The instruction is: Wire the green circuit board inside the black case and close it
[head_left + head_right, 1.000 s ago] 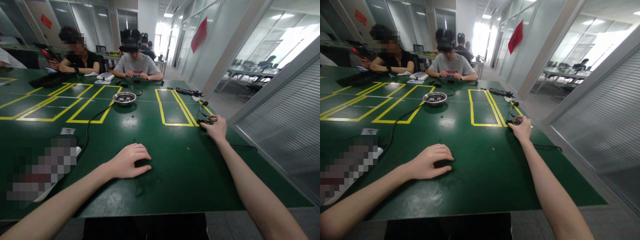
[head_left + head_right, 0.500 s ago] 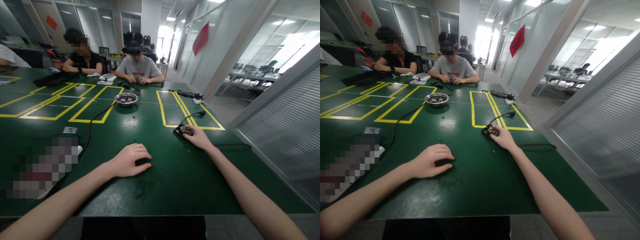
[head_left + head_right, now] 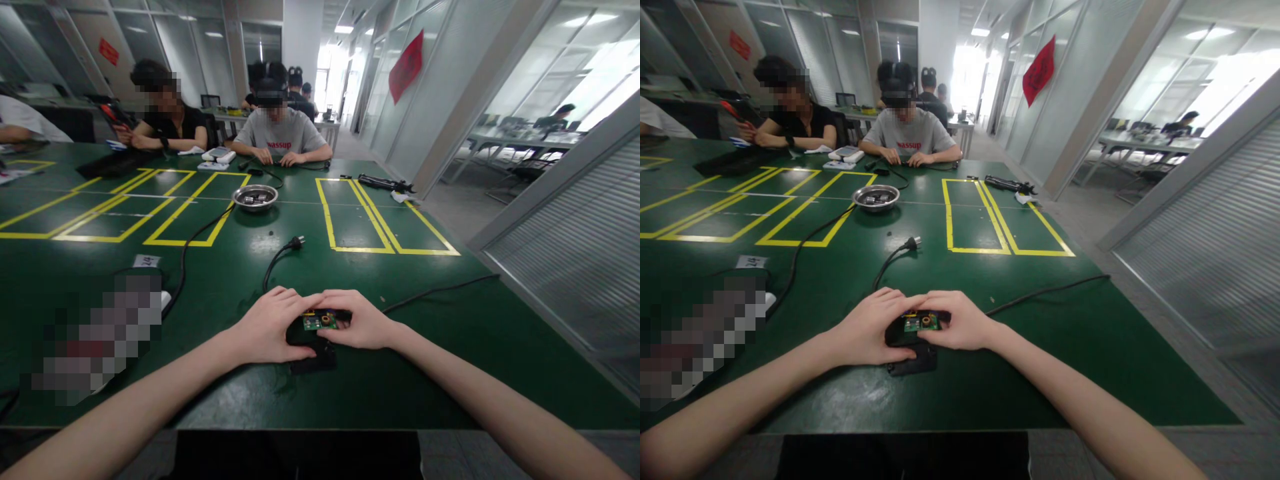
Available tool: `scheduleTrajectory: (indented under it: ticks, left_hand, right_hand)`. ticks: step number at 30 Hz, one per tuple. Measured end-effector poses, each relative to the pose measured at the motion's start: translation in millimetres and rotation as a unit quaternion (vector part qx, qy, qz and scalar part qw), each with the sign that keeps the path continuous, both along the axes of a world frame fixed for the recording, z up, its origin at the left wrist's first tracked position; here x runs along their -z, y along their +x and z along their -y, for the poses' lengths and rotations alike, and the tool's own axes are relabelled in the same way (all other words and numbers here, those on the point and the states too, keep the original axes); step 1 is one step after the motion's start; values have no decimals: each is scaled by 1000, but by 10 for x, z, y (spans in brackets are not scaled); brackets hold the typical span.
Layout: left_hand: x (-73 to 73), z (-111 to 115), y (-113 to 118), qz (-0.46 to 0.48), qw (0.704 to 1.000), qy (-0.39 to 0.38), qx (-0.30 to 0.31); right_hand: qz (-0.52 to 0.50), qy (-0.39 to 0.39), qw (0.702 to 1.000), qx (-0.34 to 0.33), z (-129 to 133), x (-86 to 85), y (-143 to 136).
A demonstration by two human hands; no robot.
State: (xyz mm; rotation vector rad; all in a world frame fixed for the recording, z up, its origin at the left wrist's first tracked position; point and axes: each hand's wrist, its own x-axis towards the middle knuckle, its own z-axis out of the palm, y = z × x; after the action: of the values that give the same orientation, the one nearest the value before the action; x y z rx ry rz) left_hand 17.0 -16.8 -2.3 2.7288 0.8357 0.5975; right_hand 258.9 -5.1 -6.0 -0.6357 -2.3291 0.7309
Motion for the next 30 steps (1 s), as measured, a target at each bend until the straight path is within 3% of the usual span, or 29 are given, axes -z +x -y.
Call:
scheduleTrajectory:
  ticks: [7, 15, 21, 30]
  left_hand:
    - [12, -91, -101, -19, 998, 6, -64]
    - [1, -100, -101, 8, 997, -12, -69]
    - [40, -189, -145, 54, 998, -16, -33]
    - [63, -280, -176, 96, 994, -8, -47]
  right_hand:
    - [147, 34, 967, 207, -178, -58, 153]
    - [97, -44, 990, 92, -106, -33, 115]
    - [123, 7, 982, 141, -92, 74, -41]
    - [83, -18, 985, 149, -72, 68, -65]
